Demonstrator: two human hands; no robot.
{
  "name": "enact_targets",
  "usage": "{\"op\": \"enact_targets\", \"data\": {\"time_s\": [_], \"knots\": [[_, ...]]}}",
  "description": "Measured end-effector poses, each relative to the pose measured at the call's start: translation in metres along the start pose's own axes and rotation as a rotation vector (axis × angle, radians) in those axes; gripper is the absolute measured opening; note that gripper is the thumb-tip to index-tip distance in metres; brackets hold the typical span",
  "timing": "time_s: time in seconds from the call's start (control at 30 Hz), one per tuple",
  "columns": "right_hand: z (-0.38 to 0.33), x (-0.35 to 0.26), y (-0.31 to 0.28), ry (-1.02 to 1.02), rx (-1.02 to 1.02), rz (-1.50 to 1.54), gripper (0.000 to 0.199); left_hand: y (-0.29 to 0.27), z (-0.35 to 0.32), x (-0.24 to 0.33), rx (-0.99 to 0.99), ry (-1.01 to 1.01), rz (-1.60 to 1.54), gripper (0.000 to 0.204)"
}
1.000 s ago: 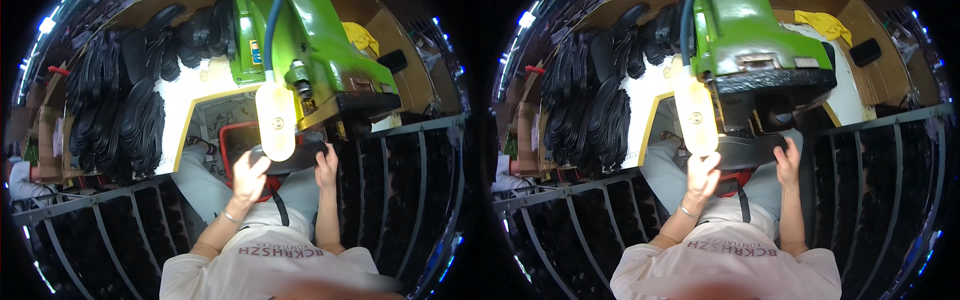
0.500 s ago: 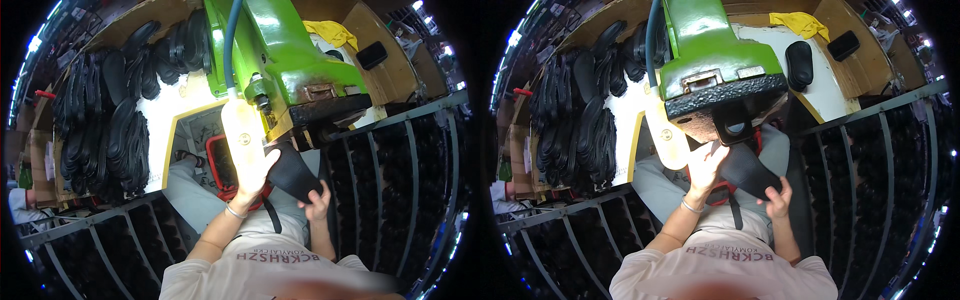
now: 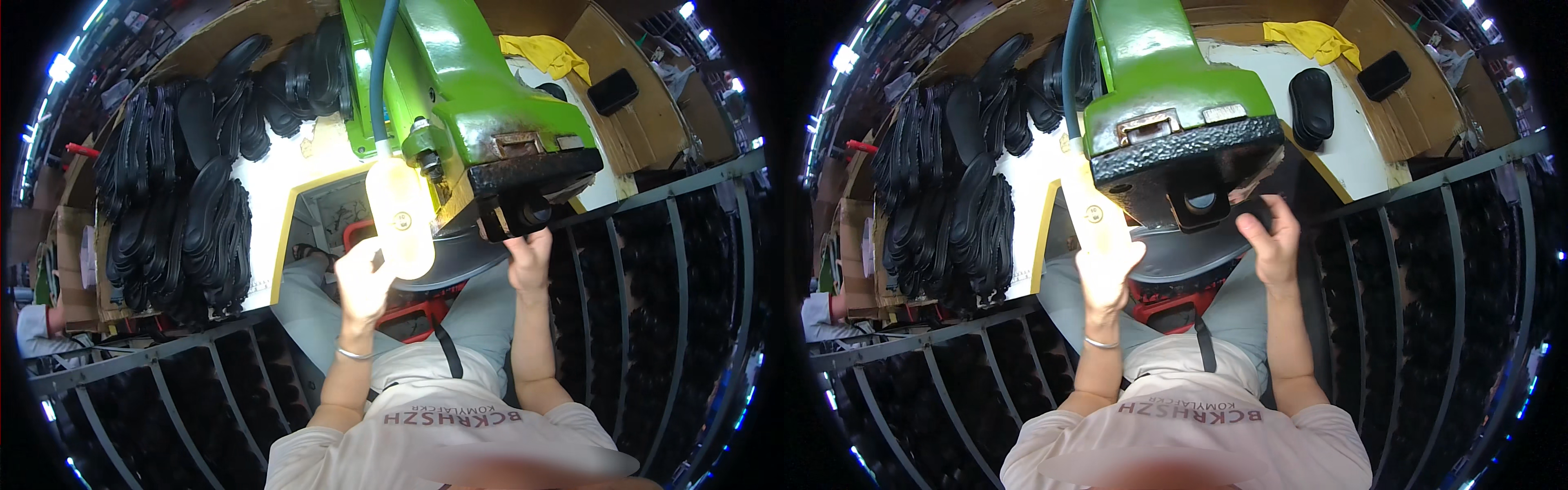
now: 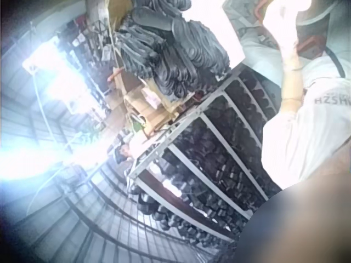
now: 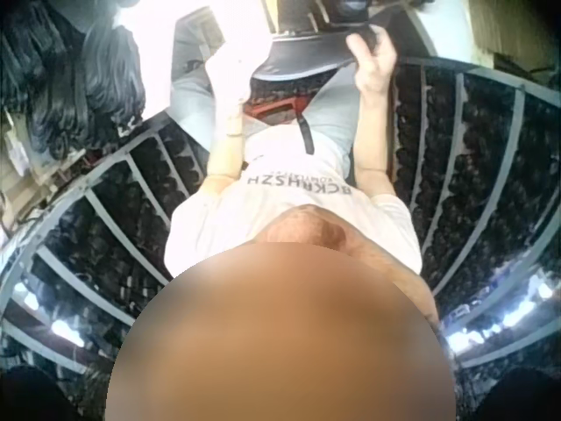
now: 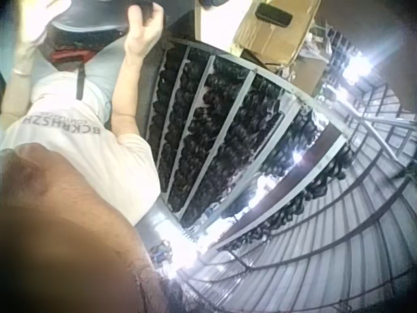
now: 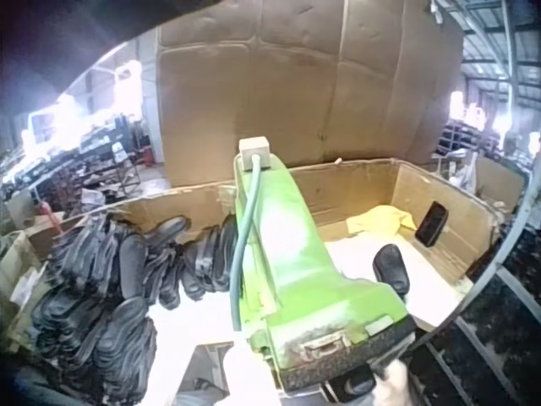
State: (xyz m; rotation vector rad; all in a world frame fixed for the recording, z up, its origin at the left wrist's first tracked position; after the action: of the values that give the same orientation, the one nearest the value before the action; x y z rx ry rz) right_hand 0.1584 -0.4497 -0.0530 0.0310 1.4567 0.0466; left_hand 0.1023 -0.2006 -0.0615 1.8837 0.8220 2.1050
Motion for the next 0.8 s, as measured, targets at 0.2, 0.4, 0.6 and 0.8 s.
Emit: {"op": "enact_targets", "data": {"time_s": [0.2, 0.4, 0.6, 0.8], "knots": [[-0.016, 0.003, 0.060, 0.015, -0.159, 0.029, 0.027, -0.053, -0.015, 0.020, 0.054, -0.007, 0.008, 0.030], [-0.014, 0.011, 0.074, 0.001, -0.168, -0.061, 0.031, -0.069, -0.050, -0.032, -0.108, -0.395, 0.113, 0.031], [-0.023, 0.009, 0.062, 0.021, -0.091, -0.079, 0.024, 0.023, -0.022, -0.040, -0.279, -0.315, 0.341, 0.026], [-0.097, 0.069, 0.045, 0.323, -0.248, -0.119, 0.036, 0.058, -0.002, -0.027, -0.323, 0.169, 0.790, 0.012]]}}
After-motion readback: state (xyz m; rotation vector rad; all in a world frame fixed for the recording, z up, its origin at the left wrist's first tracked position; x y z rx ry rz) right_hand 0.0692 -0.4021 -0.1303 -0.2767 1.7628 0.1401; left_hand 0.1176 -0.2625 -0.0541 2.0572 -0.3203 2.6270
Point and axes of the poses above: each hand's wrist, its own z-axis towards the middle knuckle, its own y-axis out of the palm, x = y × z, the point moved 8 cm from there along z, towards the middle knuckle, and after that the axes turned 12 degrees about -z, right-handed, at the moved point
